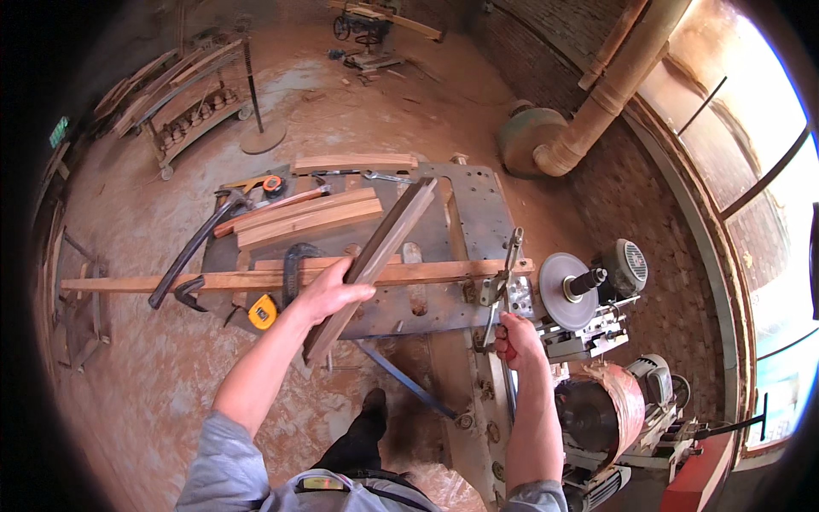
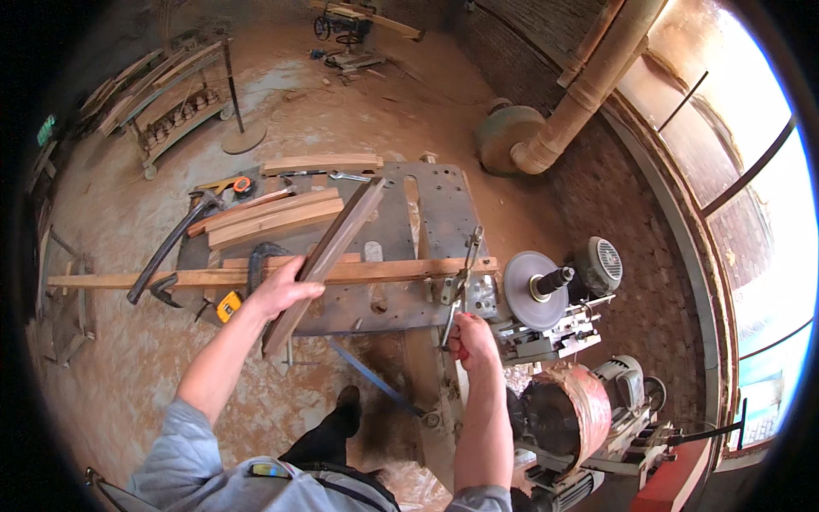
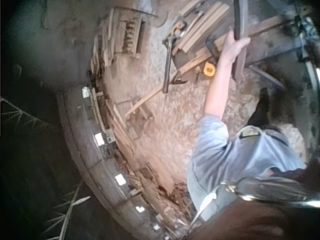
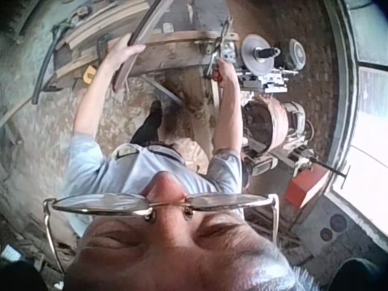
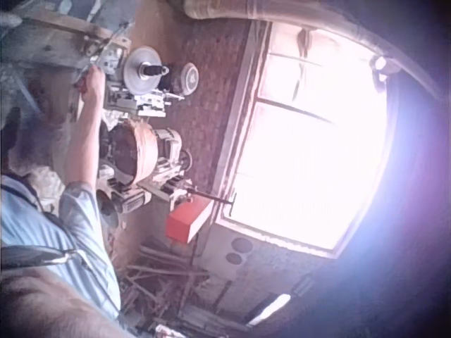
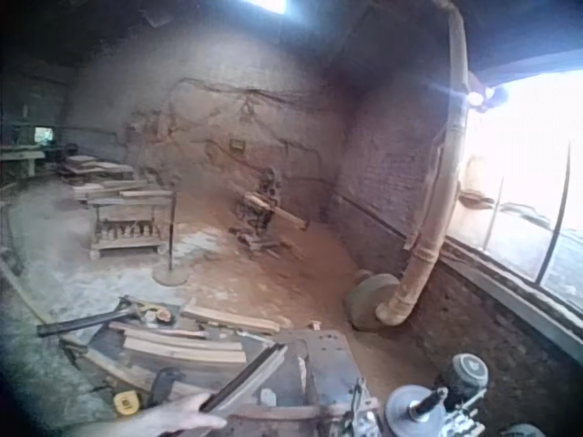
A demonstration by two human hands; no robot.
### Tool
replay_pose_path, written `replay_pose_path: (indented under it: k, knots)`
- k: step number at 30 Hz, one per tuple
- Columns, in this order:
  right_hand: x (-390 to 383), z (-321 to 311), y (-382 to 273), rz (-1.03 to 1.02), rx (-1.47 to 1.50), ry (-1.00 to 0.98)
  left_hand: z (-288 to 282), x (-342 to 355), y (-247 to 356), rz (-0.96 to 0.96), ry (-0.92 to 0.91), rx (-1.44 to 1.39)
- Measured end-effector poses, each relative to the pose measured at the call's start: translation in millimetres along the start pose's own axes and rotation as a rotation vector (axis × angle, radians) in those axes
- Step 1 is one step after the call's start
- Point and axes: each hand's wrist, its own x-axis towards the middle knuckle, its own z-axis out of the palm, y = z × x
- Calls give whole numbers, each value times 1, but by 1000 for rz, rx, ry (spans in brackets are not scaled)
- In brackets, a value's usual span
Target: The person shapes wood pieces using a workshop machine. They secure wood to a metal bench using a C-clamp and a hammer, measure it with a tape measure, and mark it with a pencil. They then use a hand-held shaping tool to carve wood held against a rotating machine head.
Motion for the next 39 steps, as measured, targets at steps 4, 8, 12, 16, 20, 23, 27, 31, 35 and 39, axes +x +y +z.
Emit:
replay_pose_path:
  k: [4,8,12,16,20,23,27,31,35,39]
  knots:
    - [-24,-10,27,-18,44,-32,-30,-93,-22,-3,17,164]
    - [-51,-34,72,-24,18,-36,-27,-181,-50,16,45,81]
    - [-82,-41,91,-46,27,2,-39,-218,-46,41,48,137]
    - [-137,-65,141,-58,9,7,-24,-287,-61,-69,-46,-79]
    - [-207,-115,205,-81,-8,3,34,-380,-84,-31,-113,-288]
    - [-255,-160,257,-138,8,-17,80,-451,-107,-40,-188,-405]
    - [-307,-214,322,-166,-25,9,144,-524,-132,-101,-126,-434]
    - [-357,-244,370,-232,-28,0,161,-571,-142,-124,-157,-393]
    - [-398,-282,406,-210,-98,6,176,-588,-129,-181,-145,-335]
    - [-437,-299,427,-128,-58,23,168,-579,-125,-230,-133,-206]
